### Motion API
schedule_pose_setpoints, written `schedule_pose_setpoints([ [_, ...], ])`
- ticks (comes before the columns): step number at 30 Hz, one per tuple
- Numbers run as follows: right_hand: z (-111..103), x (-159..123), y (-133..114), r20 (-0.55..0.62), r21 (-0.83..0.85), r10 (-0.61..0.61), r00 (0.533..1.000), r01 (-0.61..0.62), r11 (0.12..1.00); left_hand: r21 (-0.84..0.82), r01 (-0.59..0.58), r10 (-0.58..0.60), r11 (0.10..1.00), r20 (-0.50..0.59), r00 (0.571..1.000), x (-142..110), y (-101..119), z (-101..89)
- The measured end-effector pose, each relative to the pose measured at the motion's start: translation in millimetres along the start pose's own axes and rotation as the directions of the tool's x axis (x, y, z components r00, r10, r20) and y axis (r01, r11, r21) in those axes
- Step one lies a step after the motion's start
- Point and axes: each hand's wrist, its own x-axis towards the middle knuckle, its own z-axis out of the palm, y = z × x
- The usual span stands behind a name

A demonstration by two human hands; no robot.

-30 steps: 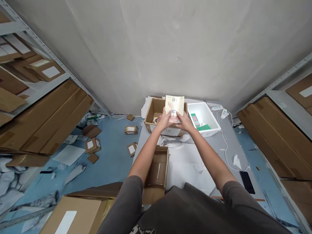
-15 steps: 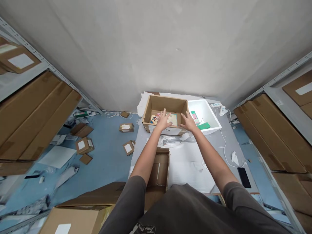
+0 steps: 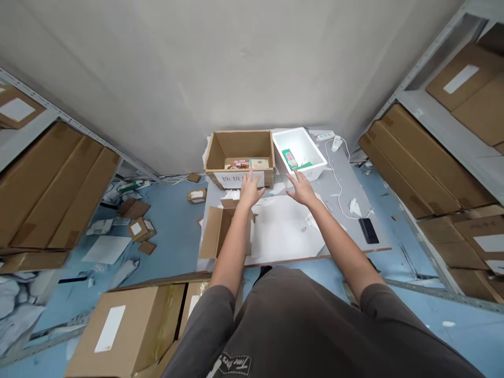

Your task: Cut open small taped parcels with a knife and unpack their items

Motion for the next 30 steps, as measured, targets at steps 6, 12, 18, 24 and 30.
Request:
schedule_pose_setpoints([
  [6, 34, -124, 42, 0.089, 0.057, 0.083, 0.993, -0.088, 0.994, 0.035, 0.125, -0.129, 0.992, 0.169, 0.977, -122, 29, 91.7],
  [12, 101, -213, 62, 0.265, 0.026, 0.215, 0.940, -0.230, 0.973, 0.161, 0.358, -0.393, 0.920, 0.370, 0.842, -209, -1, 166.9],
  [18, 187, -259, 71, 0.469, -0.091, 0.336, 0.817, -0.333, 0.938, 0.252, 0.476, -0.536, 0.842, 0.291, 0.793, -260, -50, 225.2],
  [24, 225, -269, 59, 0.392, -0.234, 0.434, 0.811, -0.368, 0.900, 0.444, 0.380, -0.542, 0.812, 0.327, 0.774, -269, -55, 245.7],
  [30, 207, -250, 16, 0.305, -0.158, 0.374, 0.876, -0.341, 0.927, 0.325, 0.270, -0.388, 0.906, 0.390, 0.835, -259, -28, 226.5],
])
